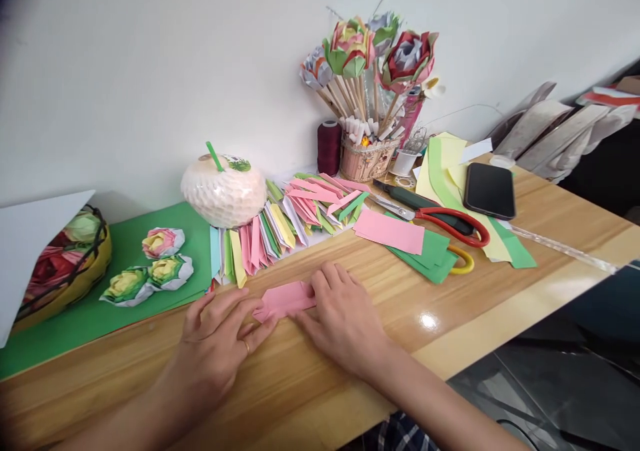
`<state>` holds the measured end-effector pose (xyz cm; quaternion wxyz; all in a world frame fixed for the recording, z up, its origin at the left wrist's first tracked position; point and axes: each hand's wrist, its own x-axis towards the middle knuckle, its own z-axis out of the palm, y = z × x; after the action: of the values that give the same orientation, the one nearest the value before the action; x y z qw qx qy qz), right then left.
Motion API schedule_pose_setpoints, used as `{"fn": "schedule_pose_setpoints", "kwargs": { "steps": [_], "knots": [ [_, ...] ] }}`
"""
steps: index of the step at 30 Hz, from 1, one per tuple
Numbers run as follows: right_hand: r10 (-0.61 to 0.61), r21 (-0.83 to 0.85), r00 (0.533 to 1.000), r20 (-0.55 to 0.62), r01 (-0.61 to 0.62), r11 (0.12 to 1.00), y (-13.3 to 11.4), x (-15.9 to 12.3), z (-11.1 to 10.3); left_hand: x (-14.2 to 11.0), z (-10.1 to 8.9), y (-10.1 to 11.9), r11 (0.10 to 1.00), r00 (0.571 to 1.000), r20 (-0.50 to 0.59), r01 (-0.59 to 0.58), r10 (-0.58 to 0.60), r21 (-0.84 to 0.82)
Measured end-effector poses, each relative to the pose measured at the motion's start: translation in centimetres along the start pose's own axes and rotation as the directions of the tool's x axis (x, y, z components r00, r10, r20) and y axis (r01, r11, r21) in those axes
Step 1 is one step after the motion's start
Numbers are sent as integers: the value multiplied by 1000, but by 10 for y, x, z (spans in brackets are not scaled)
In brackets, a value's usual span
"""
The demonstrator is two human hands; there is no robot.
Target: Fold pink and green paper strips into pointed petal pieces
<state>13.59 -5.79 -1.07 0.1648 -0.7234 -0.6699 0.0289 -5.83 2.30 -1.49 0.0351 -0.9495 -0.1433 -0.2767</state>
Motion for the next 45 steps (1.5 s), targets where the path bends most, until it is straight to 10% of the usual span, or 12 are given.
{"fn": "schedule_pose_setpoints", "kwargs": {
  "steps": [19, 31, 35, 45],
  "knots": [
    [-178, 83, 982, -61, 182, 980, 9, -9, -12, 3, -10, -23, 989, 990, 92, -99, 109, -109],
    [-463, 343, 874, 145, 395, 852, -42, -39, -32, 8, -12, -21, 985, 962, 266, 103, -63, -141],
    [-457, 427, 888, 54, 393, 815, -34, -21, -34, 7, -9, -22, 969, 966, 260, 75, -12, -237],
    [-464, 5, 884, 51, 464, 886, -9, 11, -13, 10, -11, -25, 933, 992, 118, 84, -45, -351]
  ]
}}
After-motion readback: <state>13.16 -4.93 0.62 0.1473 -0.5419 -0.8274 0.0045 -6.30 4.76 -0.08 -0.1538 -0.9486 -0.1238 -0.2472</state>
